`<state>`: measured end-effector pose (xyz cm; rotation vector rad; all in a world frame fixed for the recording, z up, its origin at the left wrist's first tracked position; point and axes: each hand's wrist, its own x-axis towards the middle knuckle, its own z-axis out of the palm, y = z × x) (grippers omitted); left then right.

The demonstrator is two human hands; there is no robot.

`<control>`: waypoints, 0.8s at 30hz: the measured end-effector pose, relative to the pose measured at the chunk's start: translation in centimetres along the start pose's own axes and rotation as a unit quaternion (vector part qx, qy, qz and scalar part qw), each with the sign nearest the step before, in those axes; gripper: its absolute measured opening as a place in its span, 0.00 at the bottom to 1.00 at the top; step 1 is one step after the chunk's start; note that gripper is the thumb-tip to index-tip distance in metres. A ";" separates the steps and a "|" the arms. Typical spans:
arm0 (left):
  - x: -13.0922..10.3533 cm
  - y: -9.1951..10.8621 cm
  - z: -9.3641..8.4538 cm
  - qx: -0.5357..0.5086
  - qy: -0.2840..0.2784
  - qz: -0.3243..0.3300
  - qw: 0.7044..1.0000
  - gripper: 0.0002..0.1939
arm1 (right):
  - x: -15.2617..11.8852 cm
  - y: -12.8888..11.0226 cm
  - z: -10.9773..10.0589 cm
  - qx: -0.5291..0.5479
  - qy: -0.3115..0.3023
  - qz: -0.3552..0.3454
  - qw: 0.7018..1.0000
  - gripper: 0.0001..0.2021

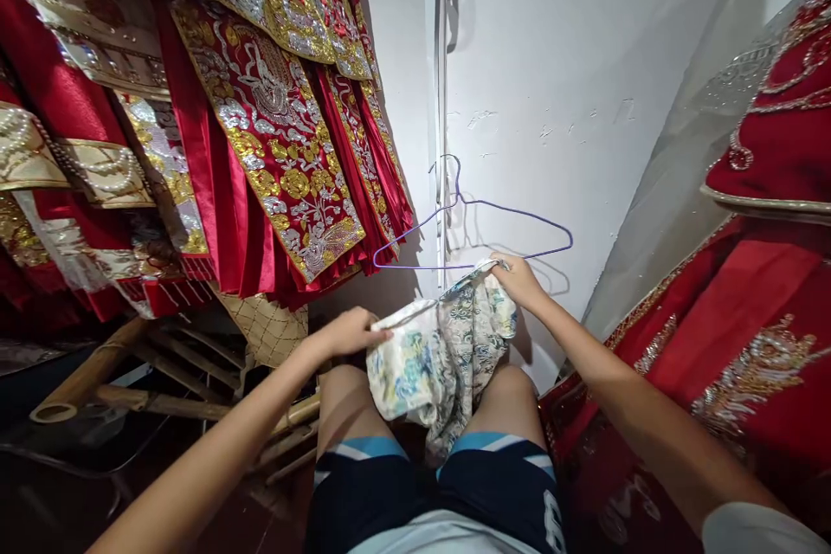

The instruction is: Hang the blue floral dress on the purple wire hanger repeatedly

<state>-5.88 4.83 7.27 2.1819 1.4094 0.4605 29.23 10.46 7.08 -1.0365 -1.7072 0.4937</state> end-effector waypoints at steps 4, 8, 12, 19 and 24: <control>2.4 0.1 -4.3 0.117 0.190 -0.004 0.975 0.07 | -0.4 -1.3 -1.0 -0.023 0.009 0.005 1.000 0.10; 4.3 2.5 -6.6 0.147 0.263 0.020 0.953 0.12 | -0.8 -2.5 -1.0 -0.015 0.021 0.025 0.999 0.11; 3.9 4.1 -7.3 0.137 0.271 0.046 0.952 0.17 | -1.1 -3.1 -0.6 -0.040 0.018 0.017 0.999 0.10; 0.6 3.6 -7.4 0.155 0.290 -0.025 0.944 0.19 | -0.8 -2.5 1.2 -0.069 0.033 0.030 0.997 0.10; 0.8 5.1 -7.6 0.079 0.377 0.014 0.923 0.24 | -1.2 -2.3 2.5 -0.045 0.039 0.021 0.998 0.10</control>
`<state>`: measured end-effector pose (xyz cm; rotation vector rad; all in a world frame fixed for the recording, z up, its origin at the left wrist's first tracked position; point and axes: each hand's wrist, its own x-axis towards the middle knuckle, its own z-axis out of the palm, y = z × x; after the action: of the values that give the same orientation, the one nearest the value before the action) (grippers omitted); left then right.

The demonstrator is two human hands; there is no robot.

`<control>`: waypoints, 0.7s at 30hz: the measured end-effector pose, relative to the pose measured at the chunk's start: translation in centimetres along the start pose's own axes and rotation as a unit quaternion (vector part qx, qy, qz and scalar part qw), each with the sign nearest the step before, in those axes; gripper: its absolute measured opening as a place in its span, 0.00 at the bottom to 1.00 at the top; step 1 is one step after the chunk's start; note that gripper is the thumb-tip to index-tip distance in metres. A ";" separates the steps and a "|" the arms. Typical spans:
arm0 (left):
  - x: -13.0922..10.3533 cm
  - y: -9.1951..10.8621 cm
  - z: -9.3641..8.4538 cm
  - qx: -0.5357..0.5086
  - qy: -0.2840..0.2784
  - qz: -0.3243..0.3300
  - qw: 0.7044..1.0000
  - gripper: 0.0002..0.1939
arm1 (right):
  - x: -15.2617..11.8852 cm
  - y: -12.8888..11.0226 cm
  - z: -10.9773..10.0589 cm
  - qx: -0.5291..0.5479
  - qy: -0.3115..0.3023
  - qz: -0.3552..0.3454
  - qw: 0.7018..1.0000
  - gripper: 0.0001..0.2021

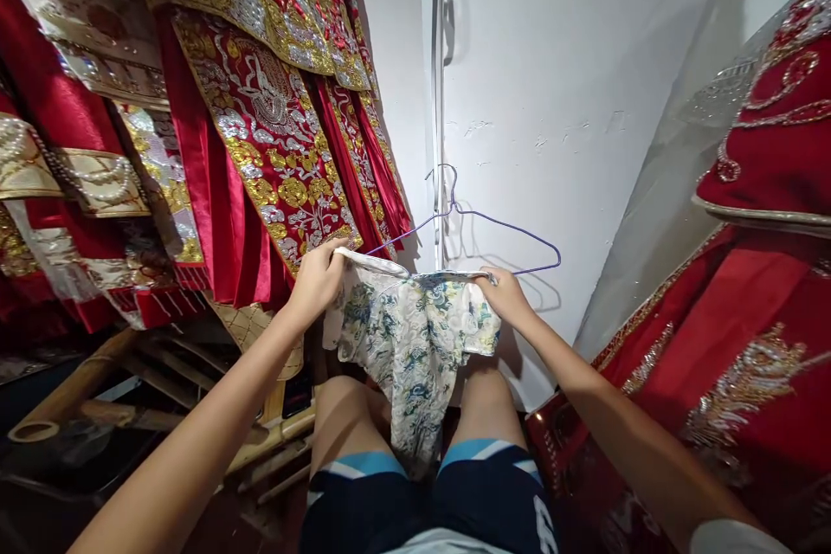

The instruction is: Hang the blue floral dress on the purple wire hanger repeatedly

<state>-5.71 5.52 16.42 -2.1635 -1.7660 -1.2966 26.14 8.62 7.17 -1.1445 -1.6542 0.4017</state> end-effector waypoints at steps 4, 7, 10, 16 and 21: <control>2.6 0.3 1.3 0.021 -0.033 -0.014 0.999 0.25 | -0.8 -0.6 0.0 0.029 -0.015 -0.010 0.999 0.10; 4.4 -0.8 2.6 0.090 -0.127 -0.056 0.986 0.20 | -1.1 -0.7 -0.7 0.007 -0.019 -0.005 1.000 0.10; 5.0 -2.0 3.4 0.110 -0.179 -0.089 0.974 0.11 | -1.1 -0.8 -1.5 -0.004 -0.028 -0.009 1.000 0.10; 5.2 -0.1 4.9 0.027 -0.164 -0.026 0.986 0.19 | -1.4 -1.3 -0.5 0.013 -0.027 -0.007 1.000 0.11; 5.3 3.1 6.6 -0.074 -0.099 0.113 0.986 0.22 | -2.1 -1.7 0.7 0.028 -0.039 -0.007 0.999 0.08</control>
<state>0.49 12.09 16.88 -2.5678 -1.4656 -1.2301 24.72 6.29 6.94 -1.0872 -1.7071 0.4868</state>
